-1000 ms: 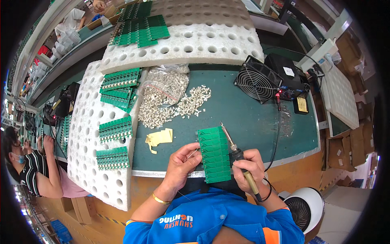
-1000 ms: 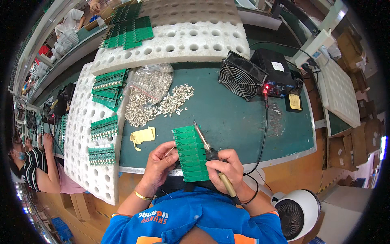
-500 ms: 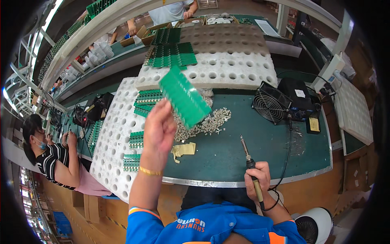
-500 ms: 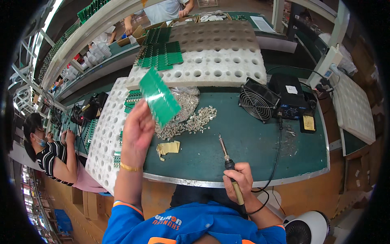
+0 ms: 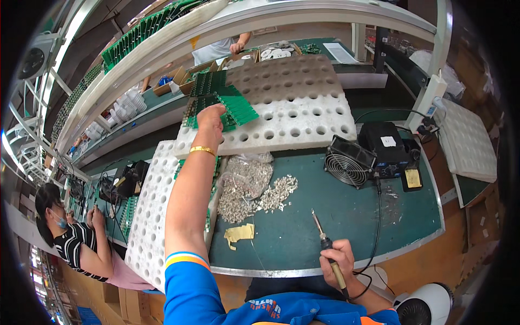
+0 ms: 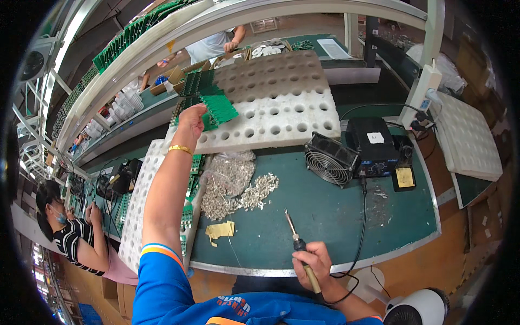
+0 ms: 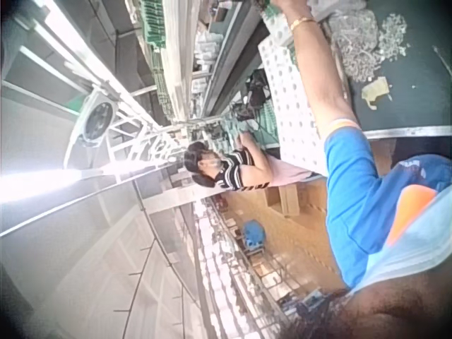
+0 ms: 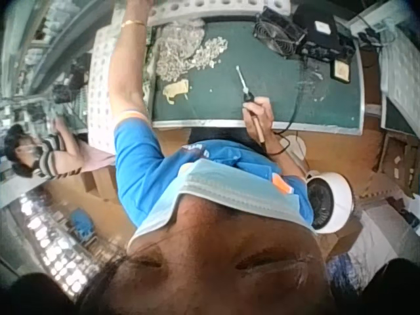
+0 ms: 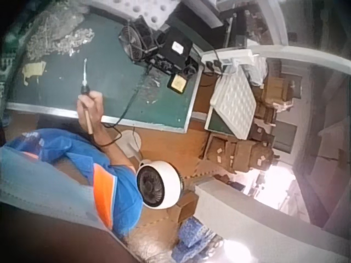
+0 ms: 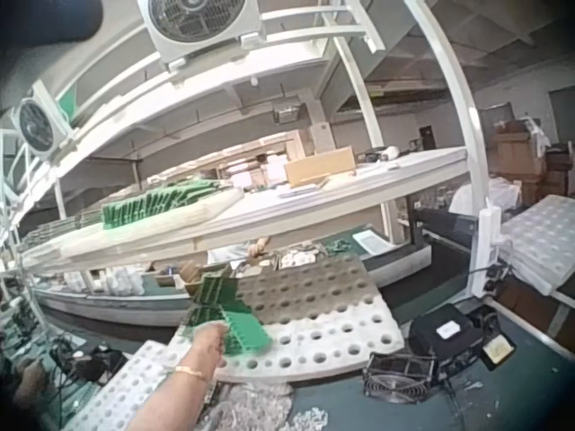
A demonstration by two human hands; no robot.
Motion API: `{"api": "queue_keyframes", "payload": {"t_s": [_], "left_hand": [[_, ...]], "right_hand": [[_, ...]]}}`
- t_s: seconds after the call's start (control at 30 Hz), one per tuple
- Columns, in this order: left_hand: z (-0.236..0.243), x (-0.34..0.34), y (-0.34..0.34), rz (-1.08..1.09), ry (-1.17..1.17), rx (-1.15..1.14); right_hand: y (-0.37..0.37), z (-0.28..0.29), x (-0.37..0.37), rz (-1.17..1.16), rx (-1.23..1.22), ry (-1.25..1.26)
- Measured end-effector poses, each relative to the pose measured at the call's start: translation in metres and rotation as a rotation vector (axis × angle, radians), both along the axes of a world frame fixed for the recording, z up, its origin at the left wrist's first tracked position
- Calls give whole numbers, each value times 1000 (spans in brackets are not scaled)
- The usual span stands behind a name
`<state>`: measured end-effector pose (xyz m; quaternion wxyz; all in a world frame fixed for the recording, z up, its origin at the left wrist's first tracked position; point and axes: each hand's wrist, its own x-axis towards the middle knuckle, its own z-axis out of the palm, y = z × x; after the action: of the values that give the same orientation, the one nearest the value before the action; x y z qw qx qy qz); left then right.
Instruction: The person solders components onto a circuit board strip using a soldering iron and solder wire, places the strip onto a foam holder, and solders components onto a new circuit board strip.
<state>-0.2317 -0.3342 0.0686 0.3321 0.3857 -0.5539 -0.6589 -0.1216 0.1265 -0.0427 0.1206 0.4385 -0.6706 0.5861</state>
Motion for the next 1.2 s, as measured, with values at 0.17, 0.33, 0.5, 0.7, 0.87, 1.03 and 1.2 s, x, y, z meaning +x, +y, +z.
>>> {"api": "queue_keyframes", "payload": {"t_s": [0.17, 0.33, 0.5, 0.7, 0.87, 1.03, 1.2], "left_hand": [[3, -17, -17, -115, -109, -91], [10, 14, -21, -81, -330, -779], [55, 96, 83, -225, -67, -537], [-26, 199, 166, -219, -153, -391], [-73, 202, 200, -177, -420, -555], [-72, 185, 197, -230, -434, -577], [-91, 188, 191, -330, -318, -330]], "right_hand": [[4, 3, 4, -5, 25, -20], [1, 7, 0, 26, 57, -16], [1, 1, -5, 12, 63, 12], [3, -8, 2, 58, 52, -17], [8, -1, 5, 72, 84, 43], [5, -5, 7, 67, 83, 47], [4, -5, 9, 50, 66, 29]]}}
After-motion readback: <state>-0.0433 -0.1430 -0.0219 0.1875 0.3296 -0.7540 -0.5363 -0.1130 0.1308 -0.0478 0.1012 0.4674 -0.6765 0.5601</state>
